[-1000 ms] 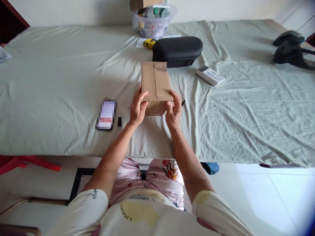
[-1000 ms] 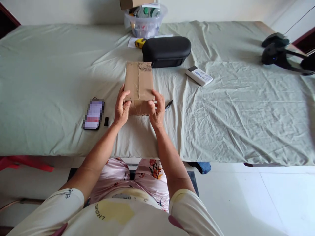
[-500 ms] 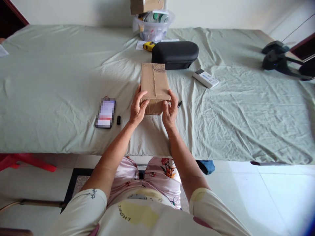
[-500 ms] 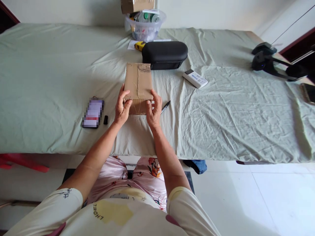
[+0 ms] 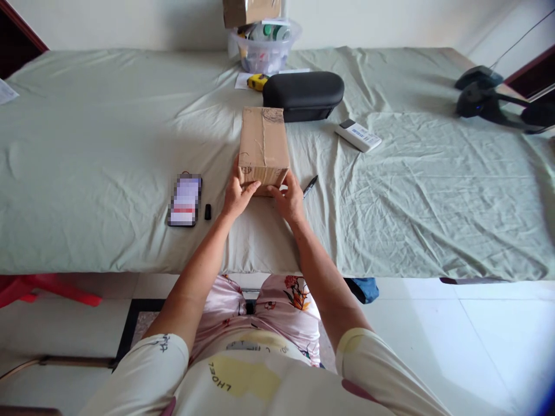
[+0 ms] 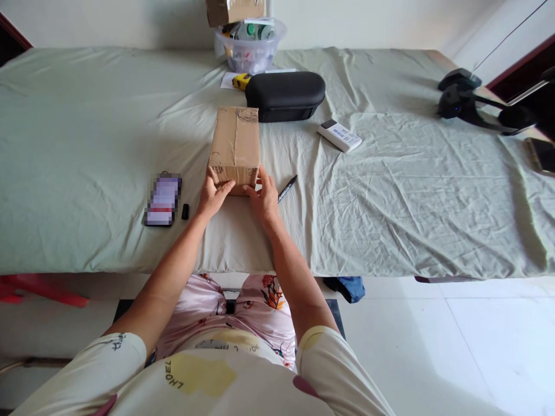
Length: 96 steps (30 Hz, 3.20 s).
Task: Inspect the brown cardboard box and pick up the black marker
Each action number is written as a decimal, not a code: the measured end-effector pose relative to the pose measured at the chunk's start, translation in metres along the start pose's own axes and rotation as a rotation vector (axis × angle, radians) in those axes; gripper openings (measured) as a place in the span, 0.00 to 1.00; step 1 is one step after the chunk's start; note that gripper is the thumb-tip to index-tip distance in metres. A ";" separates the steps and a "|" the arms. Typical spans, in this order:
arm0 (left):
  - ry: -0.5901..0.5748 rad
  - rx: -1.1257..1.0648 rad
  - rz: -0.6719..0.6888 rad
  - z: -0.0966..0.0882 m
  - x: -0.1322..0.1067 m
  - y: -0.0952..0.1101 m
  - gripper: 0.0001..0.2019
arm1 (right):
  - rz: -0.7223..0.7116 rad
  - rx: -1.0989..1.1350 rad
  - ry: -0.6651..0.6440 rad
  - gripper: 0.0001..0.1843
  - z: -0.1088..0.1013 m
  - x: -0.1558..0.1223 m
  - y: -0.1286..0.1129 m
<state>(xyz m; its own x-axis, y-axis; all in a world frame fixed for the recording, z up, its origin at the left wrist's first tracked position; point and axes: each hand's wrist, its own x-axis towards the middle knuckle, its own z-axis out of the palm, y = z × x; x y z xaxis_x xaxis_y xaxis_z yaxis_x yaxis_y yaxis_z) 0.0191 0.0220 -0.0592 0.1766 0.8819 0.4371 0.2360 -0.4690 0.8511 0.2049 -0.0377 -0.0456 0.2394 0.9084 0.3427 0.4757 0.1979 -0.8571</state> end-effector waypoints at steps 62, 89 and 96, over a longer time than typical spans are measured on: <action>-0.203 -0.192 -0.243 -0.028 0.006 0.014 0.14 | -0.434 -0.191 0.492 0.19 -0.027 0.002 -0.009; -0.035 0.255 0.200 -0.054 0.016 0.025 0.36 | -0.332 0.107 0.310 0.23 -0.005 0.010 0.013; -0.018 0.259 0.215 -0.050 0.013 0.025 0.34 | -0.303 0.088 0.289 0.23 -0.007 0.006 0.003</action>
<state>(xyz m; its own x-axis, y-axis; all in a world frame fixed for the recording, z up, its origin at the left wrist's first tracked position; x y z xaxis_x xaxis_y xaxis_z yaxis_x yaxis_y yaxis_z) -0.0206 0.0244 -0.0172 0.2649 0.7617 0.5913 0.4265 -0.6425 0.6366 0.2136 -0.0344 -0.0440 0.3329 0.6666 0.6670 0.4901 0.4820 -0.7263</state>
